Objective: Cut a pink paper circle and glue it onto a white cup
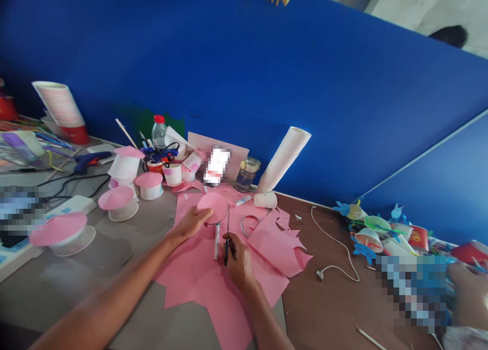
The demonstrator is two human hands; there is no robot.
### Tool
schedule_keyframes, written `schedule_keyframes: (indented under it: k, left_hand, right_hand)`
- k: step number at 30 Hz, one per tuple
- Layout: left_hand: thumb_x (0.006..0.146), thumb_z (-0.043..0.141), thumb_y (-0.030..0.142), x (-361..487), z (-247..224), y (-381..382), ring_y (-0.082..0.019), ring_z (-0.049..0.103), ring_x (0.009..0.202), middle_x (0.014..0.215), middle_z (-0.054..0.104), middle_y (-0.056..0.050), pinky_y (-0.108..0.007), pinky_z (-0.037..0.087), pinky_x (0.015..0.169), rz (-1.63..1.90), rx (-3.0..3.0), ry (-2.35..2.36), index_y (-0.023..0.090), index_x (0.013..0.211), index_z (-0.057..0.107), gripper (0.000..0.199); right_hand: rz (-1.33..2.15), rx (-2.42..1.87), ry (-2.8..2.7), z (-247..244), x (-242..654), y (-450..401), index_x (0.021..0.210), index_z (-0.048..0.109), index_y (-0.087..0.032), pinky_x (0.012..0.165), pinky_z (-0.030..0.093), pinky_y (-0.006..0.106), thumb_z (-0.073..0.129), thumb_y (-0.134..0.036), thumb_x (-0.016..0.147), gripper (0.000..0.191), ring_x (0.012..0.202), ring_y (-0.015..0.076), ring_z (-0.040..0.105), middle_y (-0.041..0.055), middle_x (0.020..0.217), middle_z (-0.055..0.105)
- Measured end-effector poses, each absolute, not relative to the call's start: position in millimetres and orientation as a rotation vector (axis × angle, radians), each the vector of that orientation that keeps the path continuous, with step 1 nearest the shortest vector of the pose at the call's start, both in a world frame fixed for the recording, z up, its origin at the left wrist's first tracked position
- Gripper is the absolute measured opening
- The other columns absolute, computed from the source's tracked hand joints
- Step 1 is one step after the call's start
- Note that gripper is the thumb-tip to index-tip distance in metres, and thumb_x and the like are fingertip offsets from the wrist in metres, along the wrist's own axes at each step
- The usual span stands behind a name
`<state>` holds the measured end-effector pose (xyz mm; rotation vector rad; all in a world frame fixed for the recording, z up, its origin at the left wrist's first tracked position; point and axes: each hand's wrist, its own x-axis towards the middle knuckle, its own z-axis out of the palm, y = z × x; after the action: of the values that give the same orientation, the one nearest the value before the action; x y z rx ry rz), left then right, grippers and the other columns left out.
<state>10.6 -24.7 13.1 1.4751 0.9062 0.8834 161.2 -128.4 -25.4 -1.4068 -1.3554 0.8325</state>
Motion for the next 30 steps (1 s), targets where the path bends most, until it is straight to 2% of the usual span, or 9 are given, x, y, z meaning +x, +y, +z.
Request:
schedule_keyframes:
  k: [7,21,30]
  left_hand:
    - [0.074,0.048,0.044,15.5,9.1,-22.6,-0.010,0.024,0.053,0.054,0.022,0.006,-0.023,0.032,0.052,0.930,1.374,0.868,0.022,0.054,0.026,0.038]
    - [0.075,0.045,0.037,14.2,23.3,-34.0,-0.009,0.017,0.052,0.054,0.017,0.006,-0.024,0.018,0.049,0.865,1.451,0.916,0.022,0.054,0.020,0.036]
    - [0.074,0.046,0.038,15.7,24.8,-36.3,-0.008,0.014,0.052,0.054,0.015,0.006,-0.025,0.017,0.048,0.826,1.449,0.917,0.022,0.055,0.018,0.038]
  right_hand:
    - [0.970,-1.316,-1.252,-29.6,164.7,-128.8,0.095,0.055,-0.017,0.042,0.030,0.020,0.054,-0.049,0.083,0.034,0.045,0.0082,0.038,-0.0061,0.055,0.042]
    - [0.990,-1.329,-1.240,-23.9,164.5,-129.1,0.093,0.056,-0.016,0.042,0.029,0.020,0.055,-0.054,0.081,0.039,0.045,0.0080,0.037,-0.0063,0.054,0.041]
    - [0.998,-1.298,-1.224,-22.9,163.9,-128.6,0.094,0.054,-0.017,0.043,0.031,0.020,0.054,-0.051,0.083,0.036,0.045,0.0079,0.038,-0.0069,0.055,0.041]
